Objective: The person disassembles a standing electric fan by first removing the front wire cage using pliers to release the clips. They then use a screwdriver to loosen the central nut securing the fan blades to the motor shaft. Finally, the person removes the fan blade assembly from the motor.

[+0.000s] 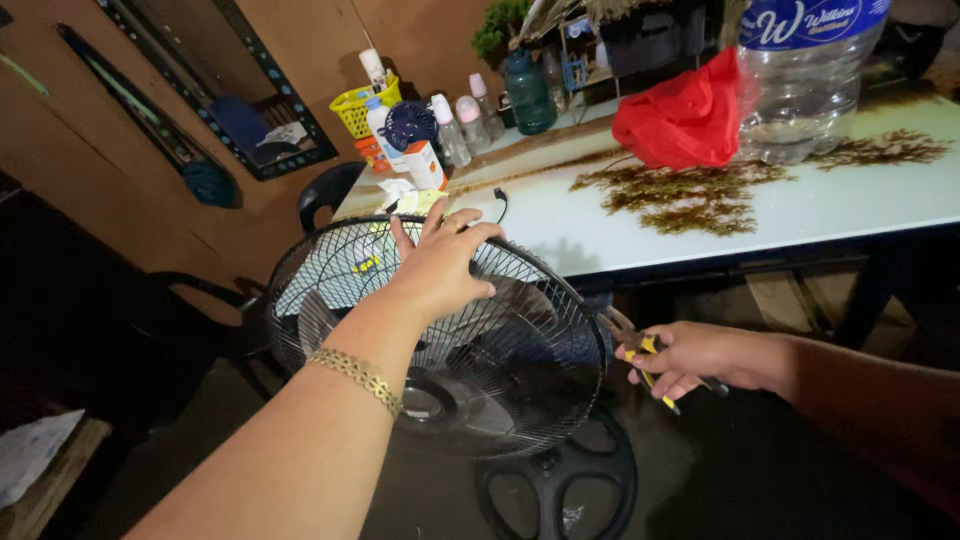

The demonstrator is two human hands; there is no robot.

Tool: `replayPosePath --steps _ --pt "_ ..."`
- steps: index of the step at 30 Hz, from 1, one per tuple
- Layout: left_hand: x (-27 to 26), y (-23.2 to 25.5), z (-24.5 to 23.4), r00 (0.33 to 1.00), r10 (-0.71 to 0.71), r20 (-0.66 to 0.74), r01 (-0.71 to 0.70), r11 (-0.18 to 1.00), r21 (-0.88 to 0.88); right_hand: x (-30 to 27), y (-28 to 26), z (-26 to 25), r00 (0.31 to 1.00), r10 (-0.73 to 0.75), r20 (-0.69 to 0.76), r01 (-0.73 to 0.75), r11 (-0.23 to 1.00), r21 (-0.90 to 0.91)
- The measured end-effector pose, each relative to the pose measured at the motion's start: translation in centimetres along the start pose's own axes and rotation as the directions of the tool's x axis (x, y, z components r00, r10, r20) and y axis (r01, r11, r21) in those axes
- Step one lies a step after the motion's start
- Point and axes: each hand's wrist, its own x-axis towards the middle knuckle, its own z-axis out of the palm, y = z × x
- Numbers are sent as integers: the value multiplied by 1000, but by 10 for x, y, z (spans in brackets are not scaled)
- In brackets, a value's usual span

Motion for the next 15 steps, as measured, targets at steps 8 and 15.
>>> replayPosePath --steps 8,15 --pt "4 4 0 998 -66 14 67 998 -12 18 -5 -12 994 -95 60 100 991 -88" --pt "9 8 0 994 -101 41 103 993 -56 47 -8 -30 935 -288 208 327 927 -183"
